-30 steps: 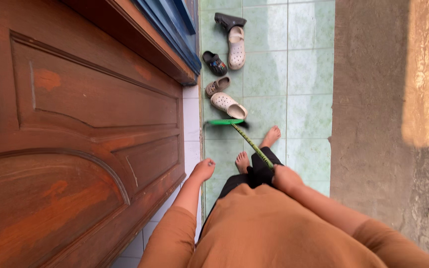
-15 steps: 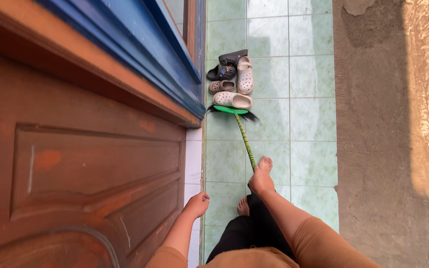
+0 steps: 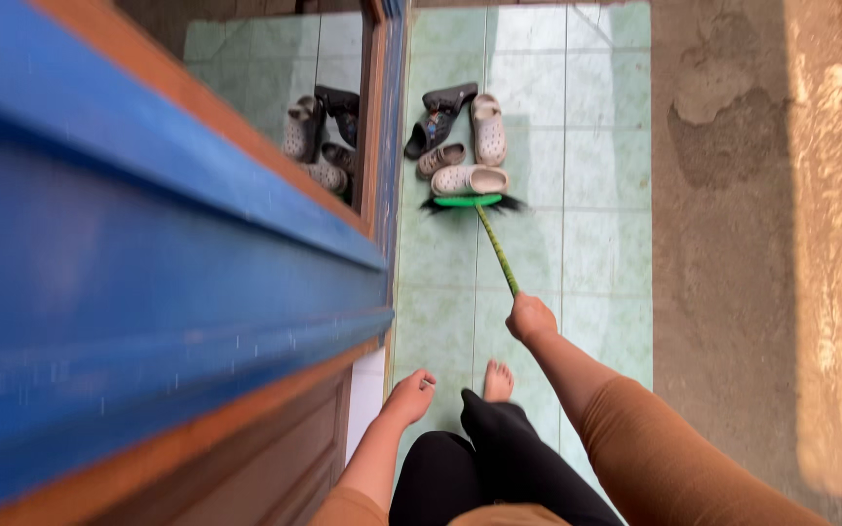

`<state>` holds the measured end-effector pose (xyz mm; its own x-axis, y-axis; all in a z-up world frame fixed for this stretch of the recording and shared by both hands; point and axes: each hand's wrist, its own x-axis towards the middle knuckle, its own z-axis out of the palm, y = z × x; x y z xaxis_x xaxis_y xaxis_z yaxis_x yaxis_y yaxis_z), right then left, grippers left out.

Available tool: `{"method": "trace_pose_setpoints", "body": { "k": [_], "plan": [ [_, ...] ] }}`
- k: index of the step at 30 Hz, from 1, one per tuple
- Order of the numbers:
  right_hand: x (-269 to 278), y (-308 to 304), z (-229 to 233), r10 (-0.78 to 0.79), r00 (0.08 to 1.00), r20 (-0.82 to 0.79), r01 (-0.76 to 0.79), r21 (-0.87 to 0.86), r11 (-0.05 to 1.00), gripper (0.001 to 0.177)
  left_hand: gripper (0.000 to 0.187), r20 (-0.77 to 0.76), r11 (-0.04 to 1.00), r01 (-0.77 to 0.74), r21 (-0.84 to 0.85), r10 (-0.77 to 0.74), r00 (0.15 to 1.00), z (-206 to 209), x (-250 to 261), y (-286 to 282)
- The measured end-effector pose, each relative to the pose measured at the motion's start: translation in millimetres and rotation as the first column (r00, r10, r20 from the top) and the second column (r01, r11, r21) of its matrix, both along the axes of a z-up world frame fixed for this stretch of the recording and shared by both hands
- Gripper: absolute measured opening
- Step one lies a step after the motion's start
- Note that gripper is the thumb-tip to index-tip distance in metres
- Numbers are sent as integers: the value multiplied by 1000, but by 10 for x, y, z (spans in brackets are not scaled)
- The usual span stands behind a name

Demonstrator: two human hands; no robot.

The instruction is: The person sweeps a tiled floor using a green broom and a dustpan. They gather debris into the dustpan near a doorway, then continue sweeping the area outside the door, moving around several pairs of shoes and a bucket.

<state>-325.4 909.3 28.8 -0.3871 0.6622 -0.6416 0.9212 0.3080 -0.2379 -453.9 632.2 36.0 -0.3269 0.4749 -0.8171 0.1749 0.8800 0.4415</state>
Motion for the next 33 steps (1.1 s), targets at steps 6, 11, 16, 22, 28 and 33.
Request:
{"method": "trace_pose_setpoints", "body": {
  "k": [6,11,16,22,28,33],
  "plan": [
    [-792,1112,1,-53,998,19,54,-51,997,27,26,-2,996,-39,77,39,999,19,-994,1417],
    [-1170,2252,-478,145,989,33,-148,102,984,29,25,-88,993,30,118,-20,996,-97,-1907,2363],
    [-1068,3579,-228,371,923,105,-383,140,913,43,27,-70,996,52,66,-47,996,-124,-2547,3180],
    [-892,4068,472,498,850,172,-493,-70,867,66,29,-17,998,69,10,-69,997,82,-2925,3951],
    [-1996,4075,608,171,984,52,-153,-257,954,59,28,-72,995,22,-93,-29,997,110,-3090,4509],
    [-2727,4889,441,53,997,-52,-62,-197,979,50,29,-52,993,-108,-53,106,993,220,-3230,5105]
  ]
}}
